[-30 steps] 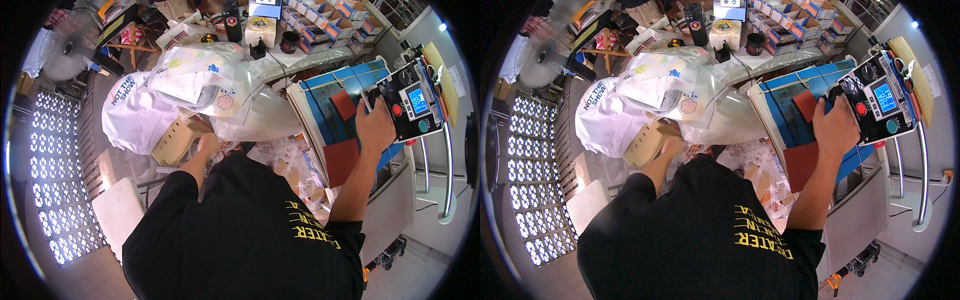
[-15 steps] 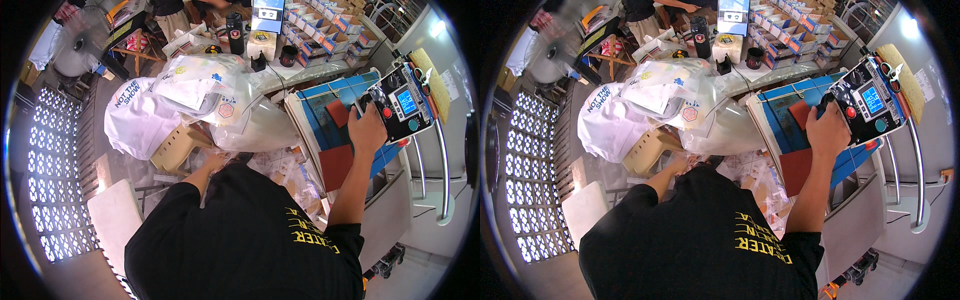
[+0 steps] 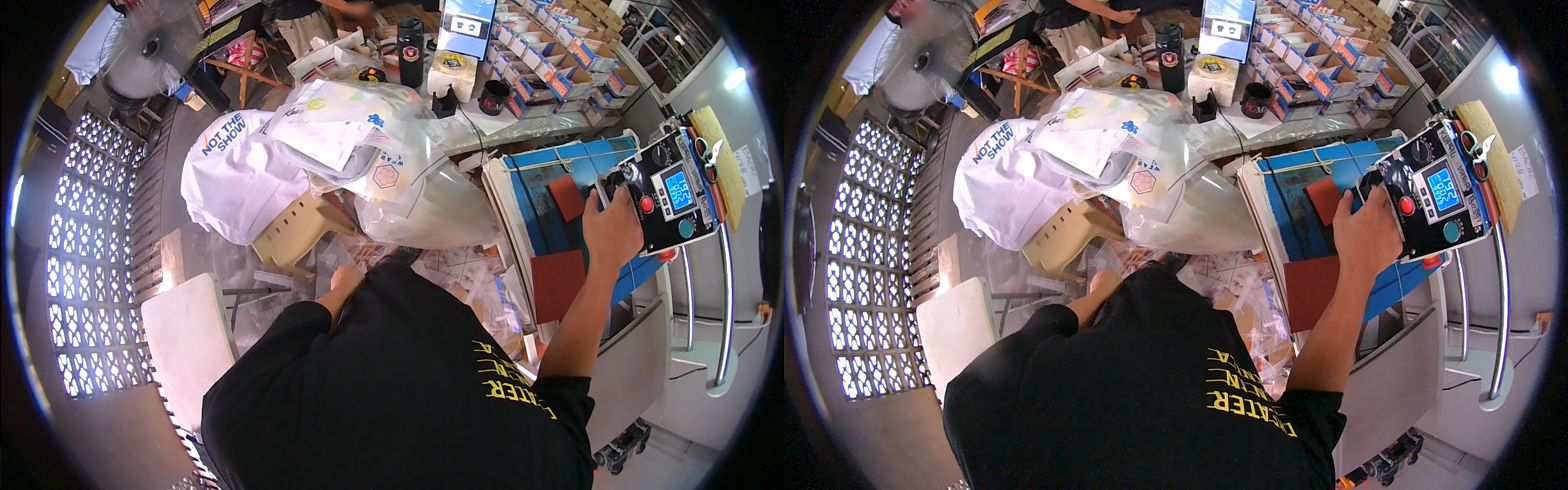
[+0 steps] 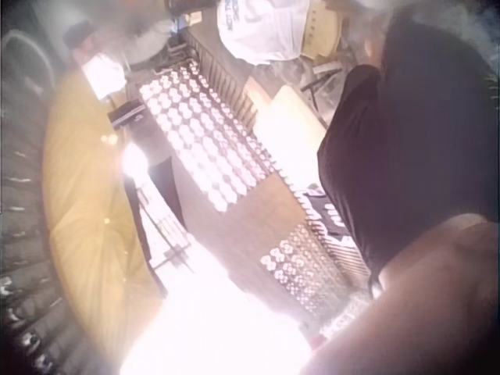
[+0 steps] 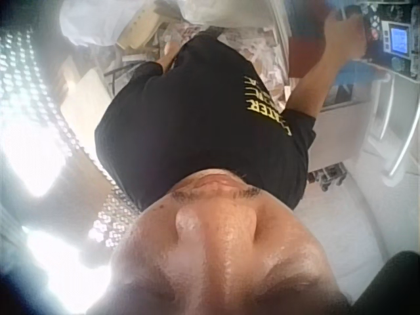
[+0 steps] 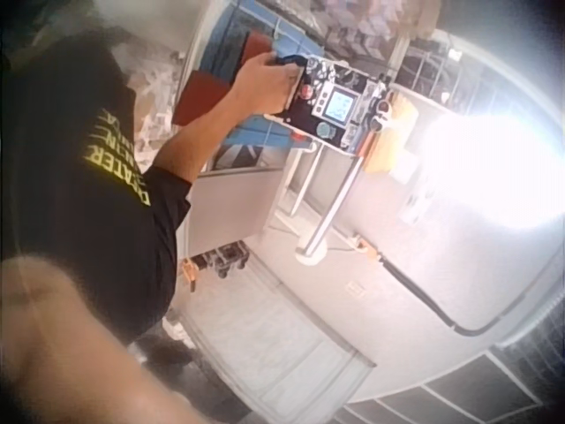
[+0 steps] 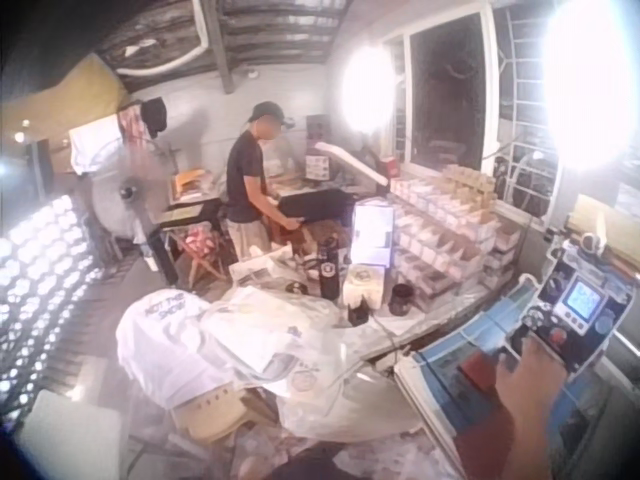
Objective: The person positions shirts onto a heat press, cuts out printed designs using shears, and aligns the designs onto the shirts before operating the heat press machine.
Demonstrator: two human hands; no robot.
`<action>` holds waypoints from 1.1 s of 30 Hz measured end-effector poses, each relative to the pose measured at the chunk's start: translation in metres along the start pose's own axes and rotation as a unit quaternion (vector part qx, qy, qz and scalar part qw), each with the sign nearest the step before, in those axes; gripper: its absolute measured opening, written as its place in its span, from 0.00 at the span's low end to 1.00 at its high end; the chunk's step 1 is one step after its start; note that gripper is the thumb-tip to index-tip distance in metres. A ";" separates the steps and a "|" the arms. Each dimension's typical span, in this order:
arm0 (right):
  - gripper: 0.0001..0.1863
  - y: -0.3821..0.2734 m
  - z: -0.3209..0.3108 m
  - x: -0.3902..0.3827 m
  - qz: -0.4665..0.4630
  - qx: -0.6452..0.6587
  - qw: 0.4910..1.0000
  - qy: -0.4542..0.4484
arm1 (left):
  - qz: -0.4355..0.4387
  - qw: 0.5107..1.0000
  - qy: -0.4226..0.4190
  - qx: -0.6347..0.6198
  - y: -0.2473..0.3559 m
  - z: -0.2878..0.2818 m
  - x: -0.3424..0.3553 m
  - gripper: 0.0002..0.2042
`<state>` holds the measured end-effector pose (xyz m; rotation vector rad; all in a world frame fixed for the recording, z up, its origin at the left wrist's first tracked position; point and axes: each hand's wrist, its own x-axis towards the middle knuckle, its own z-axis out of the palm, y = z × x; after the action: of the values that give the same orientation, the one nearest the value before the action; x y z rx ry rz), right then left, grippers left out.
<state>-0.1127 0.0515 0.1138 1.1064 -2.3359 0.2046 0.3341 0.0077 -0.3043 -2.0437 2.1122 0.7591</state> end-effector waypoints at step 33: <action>0.16 -0.001 0.014 0.009 0.000 -0.018 0.998 0.056 | 0.156 0.960 -0.232 0.015 0.051 -0.011 0.114 0.24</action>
<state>-0.1224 0.0403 0.1068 1.0510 -2.2321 0.2187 0.2772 -0.1019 -0.3277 -1.3492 2.1546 1.1101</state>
